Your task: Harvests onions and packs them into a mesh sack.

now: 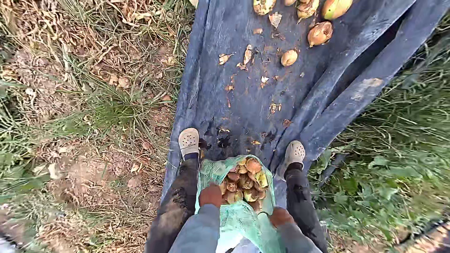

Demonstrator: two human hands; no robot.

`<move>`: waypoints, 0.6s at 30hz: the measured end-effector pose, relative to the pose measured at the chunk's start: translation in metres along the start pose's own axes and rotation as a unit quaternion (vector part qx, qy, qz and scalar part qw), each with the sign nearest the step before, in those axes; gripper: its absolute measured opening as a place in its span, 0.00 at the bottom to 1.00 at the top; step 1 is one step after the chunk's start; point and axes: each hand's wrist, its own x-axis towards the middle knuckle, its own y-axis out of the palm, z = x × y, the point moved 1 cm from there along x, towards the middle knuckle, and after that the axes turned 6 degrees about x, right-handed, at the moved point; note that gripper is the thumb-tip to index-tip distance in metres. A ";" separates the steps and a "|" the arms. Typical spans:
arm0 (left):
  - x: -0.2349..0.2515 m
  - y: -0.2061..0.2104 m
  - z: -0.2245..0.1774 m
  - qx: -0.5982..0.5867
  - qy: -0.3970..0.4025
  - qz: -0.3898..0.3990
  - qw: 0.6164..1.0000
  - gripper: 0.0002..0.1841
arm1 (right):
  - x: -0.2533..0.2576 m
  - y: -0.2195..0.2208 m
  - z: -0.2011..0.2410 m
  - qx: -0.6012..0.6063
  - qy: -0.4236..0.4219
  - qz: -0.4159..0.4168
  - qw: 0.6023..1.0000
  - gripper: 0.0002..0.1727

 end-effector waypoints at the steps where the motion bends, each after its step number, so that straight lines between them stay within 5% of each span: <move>1: -0.007 -0.005 0.014 0.027 0.019 0.010 0.999 0.24 | -0.002 0.007 0.003 0.016 0.002 -0.005 1.000 0.25; 8: -0.049 -0.010 0.046 0.141 0.044 0.076 0.986 0.24 | 0.002 0.041 -0.003 0.102 -0.047 -0.040 0.993 0.28; 13: -0.012 0.040 0.053 0.162 0.024 0.020 0.986 0.22 | 0.035 0.060 -0.021 0.167 -0.096 -0.063 0.979 0.26; 18: 0.021 0.089 0.047 0.172 0.019 -0.102 0.980 0.24 | 0.122 0.092 -0.038 0.253 -0.185 -0.148 0.938 0.20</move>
